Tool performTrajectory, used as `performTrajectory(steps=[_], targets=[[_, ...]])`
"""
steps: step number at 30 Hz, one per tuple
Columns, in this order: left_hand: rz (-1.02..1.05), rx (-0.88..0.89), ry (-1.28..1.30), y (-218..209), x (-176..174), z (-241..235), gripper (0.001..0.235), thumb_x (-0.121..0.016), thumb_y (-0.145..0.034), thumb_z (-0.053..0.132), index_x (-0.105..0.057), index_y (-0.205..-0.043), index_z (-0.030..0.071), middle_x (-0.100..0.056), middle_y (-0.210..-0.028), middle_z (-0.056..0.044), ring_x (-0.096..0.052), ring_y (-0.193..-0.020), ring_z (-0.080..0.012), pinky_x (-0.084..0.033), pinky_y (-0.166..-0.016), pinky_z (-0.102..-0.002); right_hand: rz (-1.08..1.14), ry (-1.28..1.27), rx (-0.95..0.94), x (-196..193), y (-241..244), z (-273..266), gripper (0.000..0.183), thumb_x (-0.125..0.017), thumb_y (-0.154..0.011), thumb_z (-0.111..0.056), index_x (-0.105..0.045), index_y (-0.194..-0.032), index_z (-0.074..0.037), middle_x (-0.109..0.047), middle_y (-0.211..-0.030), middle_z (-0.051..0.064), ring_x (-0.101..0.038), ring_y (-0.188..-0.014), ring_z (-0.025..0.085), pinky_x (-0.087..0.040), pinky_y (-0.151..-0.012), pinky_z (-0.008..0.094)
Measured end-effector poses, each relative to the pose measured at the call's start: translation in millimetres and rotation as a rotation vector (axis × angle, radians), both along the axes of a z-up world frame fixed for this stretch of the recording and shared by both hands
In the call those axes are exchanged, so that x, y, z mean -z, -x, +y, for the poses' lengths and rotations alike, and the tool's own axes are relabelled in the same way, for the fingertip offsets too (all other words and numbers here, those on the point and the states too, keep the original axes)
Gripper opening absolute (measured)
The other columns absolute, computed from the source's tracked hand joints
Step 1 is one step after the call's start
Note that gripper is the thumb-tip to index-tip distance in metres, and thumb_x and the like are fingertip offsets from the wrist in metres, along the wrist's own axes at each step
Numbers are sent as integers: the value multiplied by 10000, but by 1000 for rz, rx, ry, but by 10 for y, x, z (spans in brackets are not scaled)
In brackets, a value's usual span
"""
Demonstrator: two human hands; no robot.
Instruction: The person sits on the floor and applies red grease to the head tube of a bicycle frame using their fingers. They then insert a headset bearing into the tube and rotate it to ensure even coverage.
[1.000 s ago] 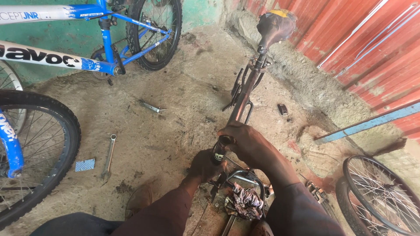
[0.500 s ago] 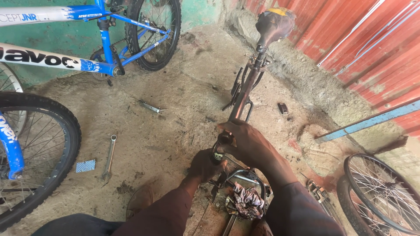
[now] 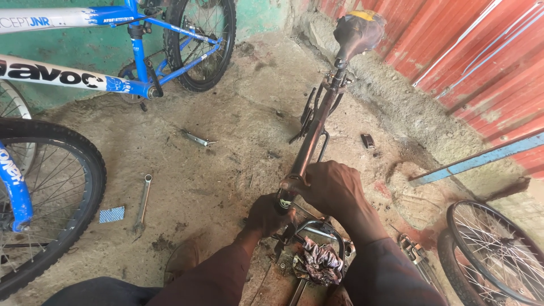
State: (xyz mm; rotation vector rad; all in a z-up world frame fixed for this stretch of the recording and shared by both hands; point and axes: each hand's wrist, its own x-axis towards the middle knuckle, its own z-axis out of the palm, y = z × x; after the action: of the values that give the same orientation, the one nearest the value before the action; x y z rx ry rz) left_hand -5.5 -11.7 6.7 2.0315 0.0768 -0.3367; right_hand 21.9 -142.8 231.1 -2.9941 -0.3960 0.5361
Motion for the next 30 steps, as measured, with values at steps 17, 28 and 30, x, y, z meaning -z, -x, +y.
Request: performTrajectory(steps=[17, 28, 30], targets=[[31, 91, -99, 82, -245, -182, 477, -695, -776, 444, -709, -1053, 56, -761, -993, -178, -733, -1057, -389, -561, -944, -512, 78, -307, -238, -167, 55, -173, 317, -781, -844, -128, -738, -1156, -100, -751, -1020, 166, -735, -1054, 374, -609, -875, 493], [2, 45, -181, 103, -64, -313, 541, -710, -745, 534, -706, -1055, 90, -772, -976, -131, -747, -1035, -340, -574, -911, -494, 49, -265, -192, 79, 75, -353, 163, -700, -914, -109, -755, -1060, -157, -750, -963, 73, -747, -1015, 292, -592, -858, 407], [-41, 12, -193, 100, 95, -261, 497, -691, -785, 505, -704, -1026, 70, -767, -944, -151, -753, -1000, -358, -575, -885, -504, 24, -241, -212, 45, 109, -277, 131, -676, -936, -99, -749, -1027, -160, -747, -962, 53, -743, -1013, 276, -588, -859, 381]])
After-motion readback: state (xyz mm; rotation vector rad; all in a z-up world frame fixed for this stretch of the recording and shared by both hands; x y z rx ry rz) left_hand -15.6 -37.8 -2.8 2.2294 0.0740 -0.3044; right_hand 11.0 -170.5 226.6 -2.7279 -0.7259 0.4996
